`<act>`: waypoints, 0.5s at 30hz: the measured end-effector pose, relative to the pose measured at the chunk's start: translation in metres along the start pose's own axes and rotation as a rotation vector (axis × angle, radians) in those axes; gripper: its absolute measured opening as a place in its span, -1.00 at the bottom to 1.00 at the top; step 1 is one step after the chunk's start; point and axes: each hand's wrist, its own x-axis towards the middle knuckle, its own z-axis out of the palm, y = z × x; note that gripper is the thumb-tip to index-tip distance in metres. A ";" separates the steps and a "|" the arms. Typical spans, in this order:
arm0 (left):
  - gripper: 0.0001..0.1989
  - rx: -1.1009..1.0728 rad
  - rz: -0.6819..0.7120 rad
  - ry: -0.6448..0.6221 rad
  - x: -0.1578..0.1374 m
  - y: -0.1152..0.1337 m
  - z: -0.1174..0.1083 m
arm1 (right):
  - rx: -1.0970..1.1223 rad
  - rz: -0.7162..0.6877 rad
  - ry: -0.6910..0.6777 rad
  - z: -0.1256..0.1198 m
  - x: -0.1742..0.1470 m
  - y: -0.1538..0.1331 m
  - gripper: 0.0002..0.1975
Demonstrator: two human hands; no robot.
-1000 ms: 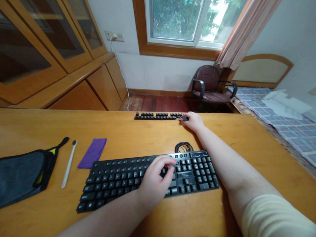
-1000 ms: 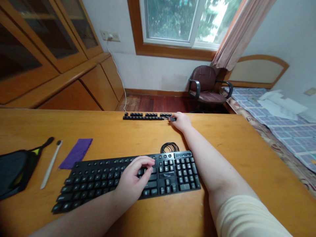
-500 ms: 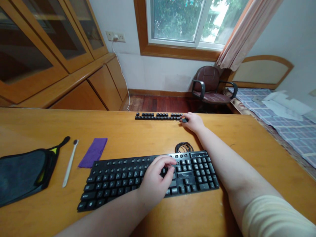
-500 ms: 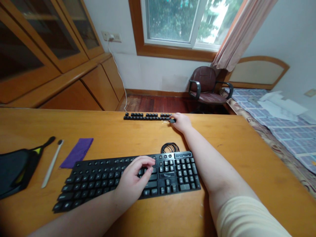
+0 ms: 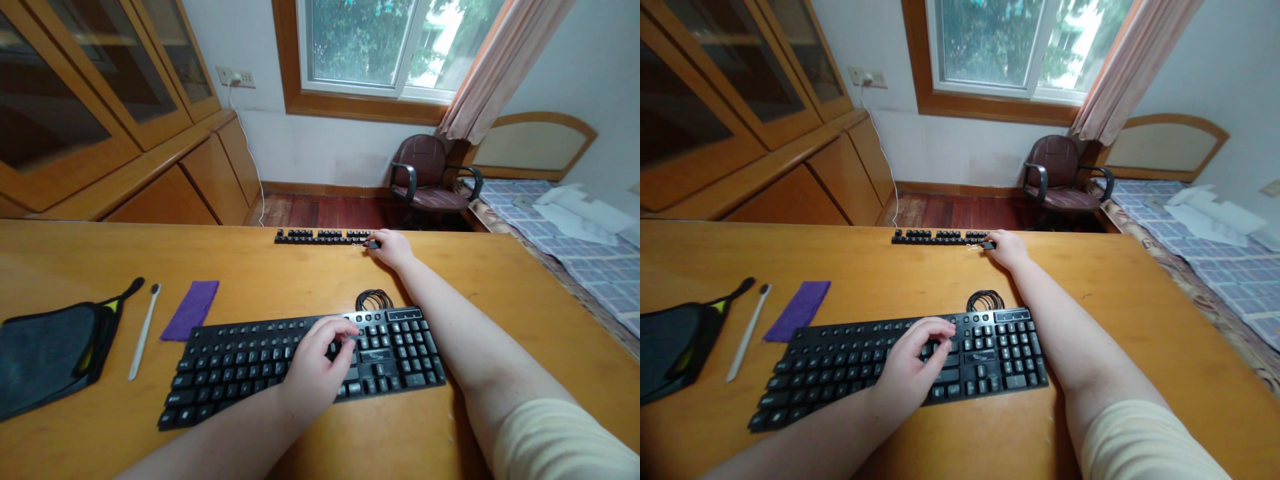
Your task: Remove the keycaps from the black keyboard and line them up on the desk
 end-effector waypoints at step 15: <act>-0.82 0.005 0.005 -0.007 0.000 0.000 0.000 | 0.034 0.021 -0.011 0.000 0.002 -0.002 -0.81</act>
